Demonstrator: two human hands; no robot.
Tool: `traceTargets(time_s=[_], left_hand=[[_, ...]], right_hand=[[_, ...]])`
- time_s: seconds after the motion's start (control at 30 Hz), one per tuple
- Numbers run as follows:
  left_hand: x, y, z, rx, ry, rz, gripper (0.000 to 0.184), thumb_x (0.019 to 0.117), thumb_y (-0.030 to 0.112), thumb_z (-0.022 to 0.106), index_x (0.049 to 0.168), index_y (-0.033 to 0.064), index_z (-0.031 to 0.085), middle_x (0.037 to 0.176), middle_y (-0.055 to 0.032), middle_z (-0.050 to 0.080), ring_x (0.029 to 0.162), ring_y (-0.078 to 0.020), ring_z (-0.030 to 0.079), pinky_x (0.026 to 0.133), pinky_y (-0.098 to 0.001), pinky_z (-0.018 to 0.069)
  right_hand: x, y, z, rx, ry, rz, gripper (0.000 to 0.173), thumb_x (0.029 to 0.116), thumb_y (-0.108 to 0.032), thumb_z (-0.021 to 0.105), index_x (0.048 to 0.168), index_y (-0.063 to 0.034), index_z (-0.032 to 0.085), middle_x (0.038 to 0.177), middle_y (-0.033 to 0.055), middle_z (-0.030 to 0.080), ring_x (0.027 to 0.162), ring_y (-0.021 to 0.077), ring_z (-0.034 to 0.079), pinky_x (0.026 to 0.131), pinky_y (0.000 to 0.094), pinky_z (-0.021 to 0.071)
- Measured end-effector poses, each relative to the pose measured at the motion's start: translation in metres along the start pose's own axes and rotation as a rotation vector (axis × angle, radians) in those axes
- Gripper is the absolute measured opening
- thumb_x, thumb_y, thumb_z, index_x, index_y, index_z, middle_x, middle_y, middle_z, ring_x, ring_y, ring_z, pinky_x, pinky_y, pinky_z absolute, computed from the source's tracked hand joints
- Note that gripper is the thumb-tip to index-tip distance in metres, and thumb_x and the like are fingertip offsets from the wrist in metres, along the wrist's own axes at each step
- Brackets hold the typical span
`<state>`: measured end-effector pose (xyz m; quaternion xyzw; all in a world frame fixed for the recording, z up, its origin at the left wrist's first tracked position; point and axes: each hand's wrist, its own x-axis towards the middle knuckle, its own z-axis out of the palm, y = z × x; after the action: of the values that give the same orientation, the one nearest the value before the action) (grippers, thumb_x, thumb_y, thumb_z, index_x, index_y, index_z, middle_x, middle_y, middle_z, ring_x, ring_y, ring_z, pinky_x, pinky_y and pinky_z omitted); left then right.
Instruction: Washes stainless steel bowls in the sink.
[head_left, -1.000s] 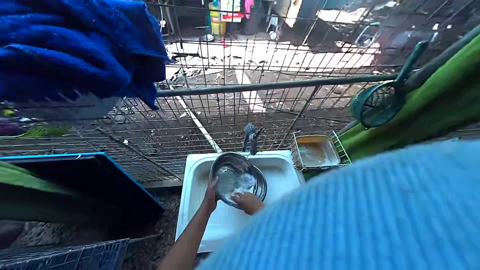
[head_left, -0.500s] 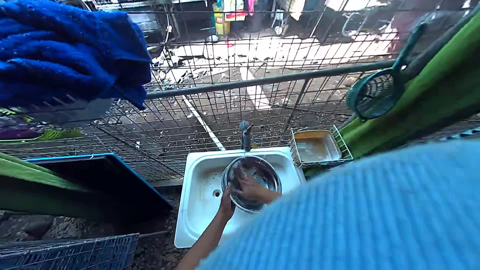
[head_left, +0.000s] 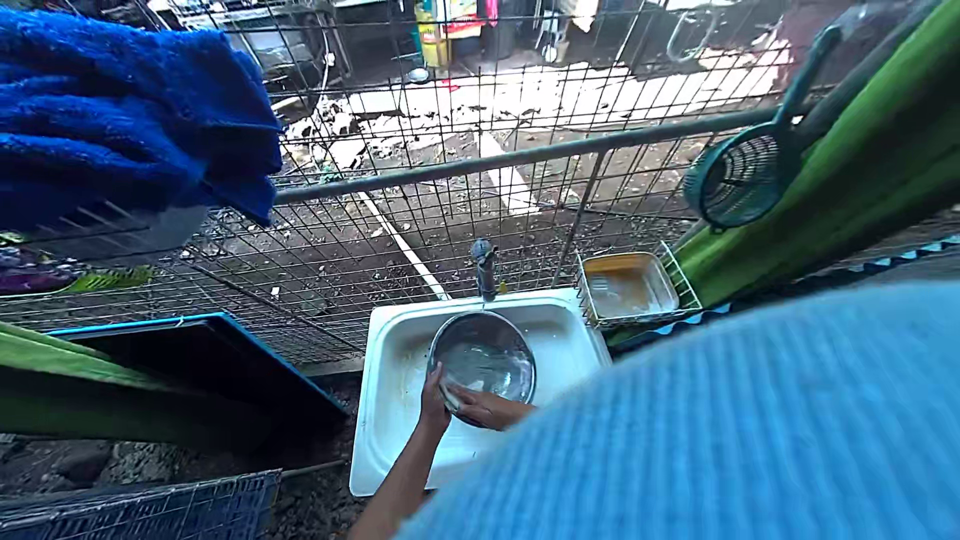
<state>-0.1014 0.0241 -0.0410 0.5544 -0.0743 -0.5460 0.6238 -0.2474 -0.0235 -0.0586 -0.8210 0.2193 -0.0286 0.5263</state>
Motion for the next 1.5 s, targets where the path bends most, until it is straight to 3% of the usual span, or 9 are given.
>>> traceTargets(time_s=[0.2,0.37,0.6,0.73,0.9,1.1,1.23,1.4,1.5], left_hand=[[-0.024,0.011,0.009,0.085,-0.051,-0.100,0.052,0.1112,0.024,0.036,0.160,0.0094,0.024,0.143,-0.0198,0.054,0.120,-0.0219,0.060,0.101,-0.0405,0.0500],[0.001,0.011,0.000,0.078,-0.022,0.021,0.054,0.1110,0.026,0.037,0.159,0.0060,0.026,0.150,-0.0203,0.048,0.129,-0.0235,0.054,0.108,-0.0432,0.0454],[-0.019,0.004,0.010,0.137,-0.090,-0.124,0.056,0.1087,0.025,0.041,0.160,0.0111,0.022,0.139,-0.0218,0.057,0.116,-0.0261,0.063,0.094,-0.0444,0.0542],[0.001,0.011,-0.003,0.104,-0.017,-0.048,0.056,0.1108,0.026,0.039,0.162,0.0100,0.021,0.150,-0.0222,0.048,0.129,-0.0268,0.054,0.106,-0.0452,0.0457],[-0.015,0.032,-0.006,0.199,-0.111,-0.131,0.056,0.1116,0.029,0.036,0.163,0.0153,0.017,0.143,-0.0215,0.055,0.121,-0.0266,0.061,0.100,-0.0455,0.0512],[0.010,0.010,-0.002,0.044,-0.056,-0.035,0.048,0.1119,0.029,0.035,0.152,0.0033,0.038,0.135,-0.0167,0.059,0.116,-0.0183,0.061,0.099,-0.0384,0.0509],[0.003,0.034,-0.023,0.089,-0.011,-0.056,0.051,0.1126,0.031,0.033,0.160,0.0116,0.028,0.147,-0.0181,0.053,0.127,-0.0220,0.057,0.105,-0.0426,0.0480],[-0.035,0.030,0.013,0.095,-0.219,-0.133,0.052,0.1128,0.023,0.025,0.160,0.0027,0.015,0.143,-0.0294,0.050,0.124,-0.0311,0.059,0.100,-0.0440,0.0517],[-0.050,0.090,0.048,-0.076,0.162,-0.300,0.045,0.1130,0.011,0.021,0.156,0.0008,0.030,0.150,-0.0251,0.045,0.130,-0.0307,0.050,0.111,-0.0437,0.0356]], right_hand=[[0.000,0.043,-0.033,-0.490,0.062,0.303,0.083,0.1019,-0.060,0.048,0.166,-0.0136,0.021,0.173,0.0192,0.006,0.160,0.0381,0.005,0.127,0.0617,0.0027],[-0.001,-0.008,-0.008,-0.007,-0.050,0.026,0.054,0.1105,-0.023,0.034,0.159,0.0006,0.033,0.167,0.0201,0.028,0.156,0.0333,0.026,0.128,0.0524,0.0181],[0.013,0.034,-0.030,-0.417,0.071,0.259,0.073,0.1063,-0.046,0.047,0.165,-0.0102,0.023,0.173,0.0192,0.003,0.159,0.0387,0.007,0.127,0.0598,0.0098],[0.003,0.015,0.006,0.001,-0.021,-0.021,0.056,0.1097,-0.029,0.036,0.157,0.0011,0.038,0.167,0.0201,0.029,0.157,0.0340,0.024,0.129,0.0528,0.0157],[-0.003,0.048,-0.034,-0.589,-0.005,0.291,0.068,0.1040,-0.054,0.046,0.163,-0.0224,0.033,0.172,0.0117,0.017,0.159,0.0372,0.012,0.126,0.0632,0.0091],[0.026,0.002,0.002,0.119,0.068,-0.015,0.061,0.1078,-0.023,0.040,0.159,0.0069,0.027,0.166,0.0273,0.024,0.156,0.0363,0.023,0.129,0.0501,0.0158],[0.001,0.031,-0.028,-0.530,0.064,0.213,0.057,0.1039,-0.036,0.055,0.157,-0.0193,0.045,0.170,0.0174,0.022,0.158,0.0427,0.009,0.120,0.0751,0.0003],[0.055,0.060,-0.002,-0.478,0.636,0.052,0.077,0.1019,-0.039,0.053,0.158,0.0076,0.028,0.167,0.0329,0.012,0.157,0.0471,0.008,0.128,0.0595,0.0082],[0.045,0.019,0.025,0.020,0.252,-0.059,0.062,0.1095,-0.027,0.038,0.159,0.0089,0.025,0.167,0.0292,0.018,0.158,0.0389,0.015,0.130,0.0502,0.0126]])
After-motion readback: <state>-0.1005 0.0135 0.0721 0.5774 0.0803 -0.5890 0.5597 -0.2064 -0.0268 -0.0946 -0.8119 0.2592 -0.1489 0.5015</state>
